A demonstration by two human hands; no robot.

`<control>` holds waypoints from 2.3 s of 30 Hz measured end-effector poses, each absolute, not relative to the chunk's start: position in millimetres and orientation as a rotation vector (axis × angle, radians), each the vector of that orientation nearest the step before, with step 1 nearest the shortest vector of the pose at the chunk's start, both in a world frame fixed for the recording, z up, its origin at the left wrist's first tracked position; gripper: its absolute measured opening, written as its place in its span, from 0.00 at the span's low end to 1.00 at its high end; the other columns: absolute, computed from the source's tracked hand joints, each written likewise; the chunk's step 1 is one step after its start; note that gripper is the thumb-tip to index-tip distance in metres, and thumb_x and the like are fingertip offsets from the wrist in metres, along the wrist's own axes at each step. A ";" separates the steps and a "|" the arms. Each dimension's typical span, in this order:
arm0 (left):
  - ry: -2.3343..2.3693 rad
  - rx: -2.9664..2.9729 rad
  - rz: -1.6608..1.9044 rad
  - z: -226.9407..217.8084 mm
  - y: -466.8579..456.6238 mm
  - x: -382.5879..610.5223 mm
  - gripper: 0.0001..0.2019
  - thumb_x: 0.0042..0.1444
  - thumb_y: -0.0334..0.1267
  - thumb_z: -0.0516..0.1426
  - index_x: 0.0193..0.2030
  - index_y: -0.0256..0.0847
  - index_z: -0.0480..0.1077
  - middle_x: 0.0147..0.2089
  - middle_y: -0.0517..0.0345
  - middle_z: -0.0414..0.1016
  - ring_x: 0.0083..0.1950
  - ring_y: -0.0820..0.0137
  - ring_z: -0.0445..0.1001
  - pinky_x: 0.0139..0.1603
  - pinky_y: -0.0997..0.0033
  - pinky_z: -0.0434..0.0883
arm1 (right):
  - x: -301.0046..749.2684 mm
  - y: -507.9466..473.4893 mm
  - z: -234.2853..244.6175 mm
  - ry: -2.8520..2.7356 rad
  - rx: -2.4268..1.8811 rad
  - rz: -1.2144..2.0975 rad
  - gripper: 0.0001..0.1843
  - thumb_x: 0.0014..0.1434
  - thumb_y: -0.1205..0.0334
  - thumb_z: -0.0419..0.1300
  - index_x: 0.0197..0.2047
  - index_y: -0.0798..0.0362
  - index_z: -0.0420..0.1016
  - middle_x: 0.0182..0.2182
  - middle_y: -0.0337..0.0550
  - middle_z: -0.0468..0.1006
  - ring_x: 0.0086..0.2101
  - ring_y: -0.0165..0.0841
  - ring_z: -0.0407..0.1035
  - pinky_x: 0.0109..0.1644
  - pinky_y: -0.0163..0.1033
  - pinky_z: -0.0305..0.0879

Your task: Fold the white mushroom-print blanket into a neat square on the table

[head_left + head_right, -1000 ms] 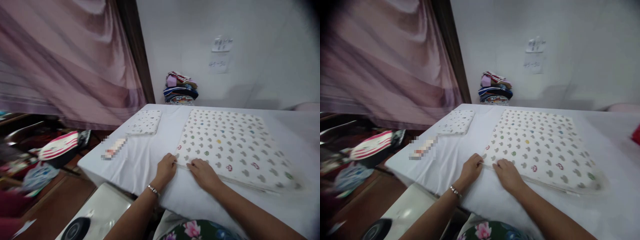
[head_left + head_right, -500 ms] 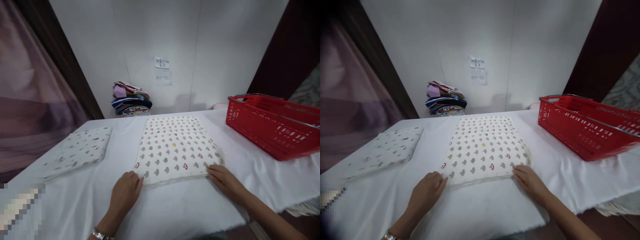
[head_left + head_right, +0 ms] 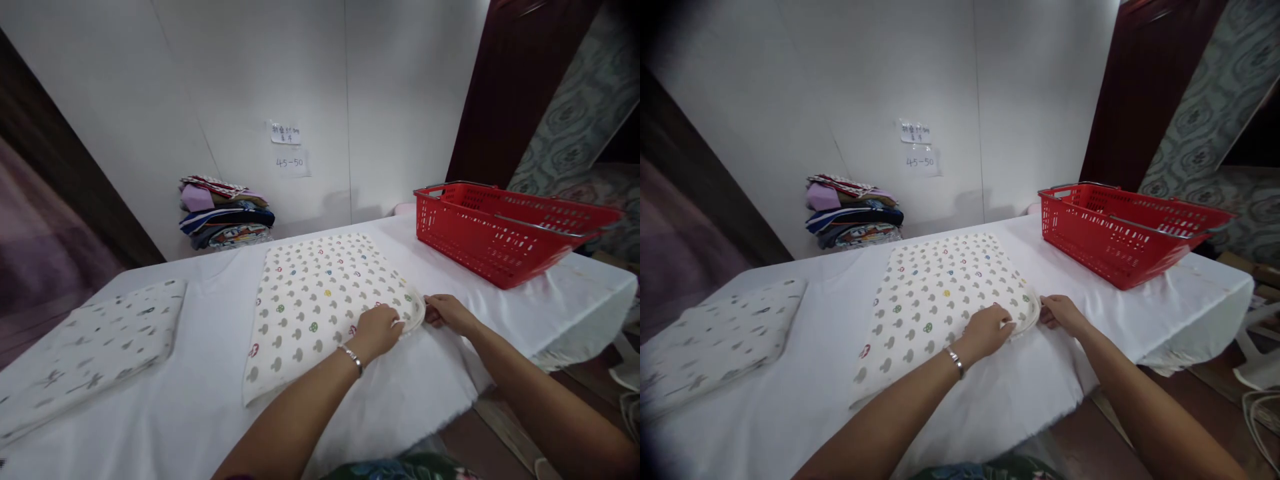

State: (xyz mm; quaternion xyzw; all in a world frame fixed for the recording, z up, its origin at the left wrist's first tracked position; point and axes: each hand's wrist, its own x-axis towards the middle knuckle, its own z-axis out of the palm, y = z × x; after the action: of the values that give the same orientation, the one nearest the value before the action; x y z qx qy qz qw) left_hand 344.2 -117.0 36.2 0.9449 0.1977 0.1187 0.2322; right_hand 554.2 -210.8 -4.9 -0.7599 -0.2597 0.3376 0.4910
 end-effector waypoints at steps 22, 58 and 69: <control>0.876 1.877 0.322 -0.7 -111.7 436.2 0.04 0.46 0.35 0.55 0.24 0.40 0.68 0.22 0.63 0.70 0.25 0.73 0.67 0.28 0.75 0.60 | 558.1 -200.1 -18.1 -0.652 -1.744 0.796 0.14 0.47 0.50 0.59 0.23 0.52 0.64 0.13 0.32 0.65 0.13 0.23 0.54 0.17 0.31 0.44; 0.882 2.192 0.393 9.3 -120.4 433.5 0.02 0.49 0.30 0.53 0.30 0.40 0.65 0.31 0.60 0.71 0.32 0.71 0.67 0.33 0.73 0.60 | 558.1 -209.0 -8.6 -0.759 -1.718 0.672 0.16 0.51 0.49 0.54 0.24 0.53 0.69 0.14 0.33 0.63 0.16 0.25 0.53 0.20 0.32 0.47; 0.853 2.486 0.453 19.1 -128.9 432.1 0.06 0.51 0.28 0.50 0.36 0.40 0.63 0.39 0.52 0.71 0.39 0.65 0.69 0.38 0.69 0.61 | 553.1 -205.7 -17.2 -0.699 -1.628 0.623 0.19 0.43 0.60 0.56 0.42 0.52 0.68 0.17 0.29 0.64 0.17 0.27 0.59 0.21 0.32 0.52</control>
State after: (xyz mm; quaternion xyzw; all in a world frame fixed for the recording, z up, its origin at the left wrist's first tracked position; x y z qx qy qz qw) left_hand 432.1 -128.9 19.1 0.9061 0.3109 0.1649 0.2350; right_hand 553.1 -205.7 -17.2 -0.6994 -0.3002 0.2678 0.5908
